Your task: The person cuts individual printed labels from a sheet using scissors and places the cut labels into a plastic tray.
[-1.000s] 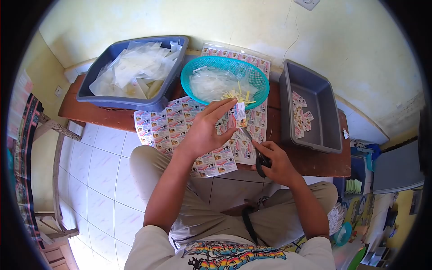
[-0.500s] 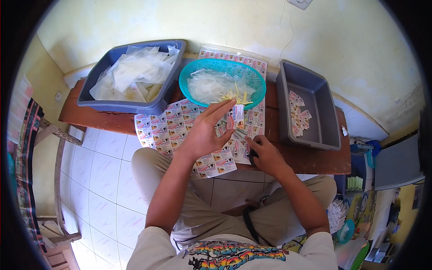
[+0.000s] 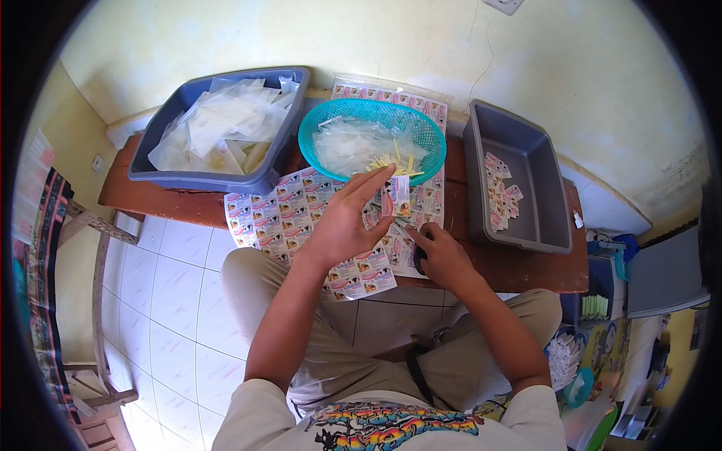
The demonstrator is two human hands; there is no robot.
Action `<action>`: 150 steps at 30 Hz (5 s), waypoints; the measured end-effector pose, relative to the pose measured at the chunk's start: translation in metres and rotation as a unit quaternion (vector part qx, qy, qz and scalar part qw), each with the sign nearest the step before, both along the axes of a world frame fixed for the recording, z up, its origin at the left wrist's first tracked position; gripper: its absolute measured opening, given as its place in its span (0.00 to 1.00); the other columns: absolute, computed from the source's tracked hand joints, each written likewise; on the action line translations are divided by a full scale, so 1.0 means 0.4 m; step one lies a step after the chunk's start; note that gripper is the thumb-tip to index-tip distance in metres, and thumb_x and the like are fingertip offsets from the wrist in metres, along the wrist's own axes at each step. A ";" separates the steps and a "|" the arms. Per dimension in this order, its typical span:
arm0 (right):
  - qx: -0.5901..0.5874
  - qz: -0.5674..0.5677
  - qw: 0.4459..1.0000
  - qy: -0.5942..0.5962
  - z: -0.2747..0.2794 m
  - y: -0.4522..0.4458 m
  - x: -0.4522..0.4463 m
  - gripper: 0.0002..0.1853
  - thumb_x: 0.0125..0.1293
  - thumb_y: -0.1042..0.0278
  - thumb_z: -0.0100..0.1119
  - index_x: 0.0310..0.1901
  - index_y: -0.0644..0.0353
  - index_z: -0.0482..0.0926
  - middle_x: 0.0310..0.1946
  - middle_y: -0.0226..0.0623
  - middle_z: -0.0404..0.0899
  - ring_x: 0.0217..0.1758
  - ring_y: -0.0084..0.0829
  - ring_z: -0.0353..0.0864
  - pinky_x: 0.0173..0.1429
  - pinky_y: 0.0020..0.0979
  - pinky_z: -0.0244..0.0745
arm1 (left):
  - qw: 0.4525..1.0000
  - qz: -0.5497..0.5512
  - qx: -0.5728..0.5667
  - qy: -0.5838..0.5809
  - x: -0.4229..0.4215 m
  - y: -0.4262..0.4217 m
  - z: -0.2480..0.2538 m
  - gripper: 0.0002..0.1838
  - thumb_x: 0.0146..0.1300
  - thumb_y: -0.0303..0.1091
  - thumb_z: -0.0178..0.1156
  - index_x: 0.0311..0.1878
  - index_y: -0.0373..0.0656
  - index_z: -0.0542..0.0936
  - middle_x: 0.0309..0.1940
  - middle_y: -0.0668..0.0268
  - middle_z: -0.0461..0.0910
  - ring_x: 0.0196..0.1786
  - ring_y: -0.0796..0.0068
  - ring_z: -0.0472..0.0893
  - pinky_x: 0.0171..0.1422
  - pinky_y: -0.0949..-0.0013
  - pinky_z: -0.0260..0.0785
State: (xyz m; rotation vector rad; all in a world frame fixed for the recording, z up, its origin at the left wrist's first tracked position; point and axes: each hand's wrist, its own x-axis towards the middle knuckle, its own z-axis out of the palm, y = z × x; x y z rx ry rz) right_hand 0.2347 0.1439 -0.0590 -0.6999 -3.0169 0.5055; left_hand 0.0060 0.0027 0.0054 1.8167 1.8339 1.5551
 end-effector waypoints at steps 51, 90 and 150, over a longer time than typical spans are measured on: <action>-0.508 -0.185 0.766 0.348 0.134 0.013 -0.142 0.11 0.76 0.68 0.74 0.51 0.65 0.84 0.38 0.33 0.91 0.36 0.18 0.85 0.38 0.24 0.78 | 0.994 0.052 0.029 0.091 0.011 -0.014 -0.024 0.44 0.54 0.29 0.86 0.77 0.42 0.80 0.71 0.50 0.82 0.69 0.48 0.84 0.72 0.52 0.80; -0.368 -0.167 0.868 0.289 0.129 0.004 -0.080 0.19 0.73 0.69 0.74 0.62 0.64 0.84 0.48 0.39 0.93 0.46 0.23 0.91 0.48 0.29 0.85 | 0.994 0.009 0.018 0.106 -0.007 -0.025 -0.032 0.32 0.63 0.25 0.79 0.71 0.41 0.84 0.65 0.53 0.88 0.67 0.48 0.84 0.73 0.51 0.78; -0.353 -0.042 0.916 0.187 0.181 -0.008 0.082 0.47 0.67 0.65 0.78 0.86 0.49 0.68 0.48 0.43 0.76 0.47 0.34 0.80 0.59 0.37 0.78 | 0.986 0.107 0.048 0.120 -0.038 0.044 -0.051 0.23 0.65 0.22 0.76 0.64 0.42 0.88 0.66 0.53 0.86 0.66 0.48 0.84 0.71 0.51 0.77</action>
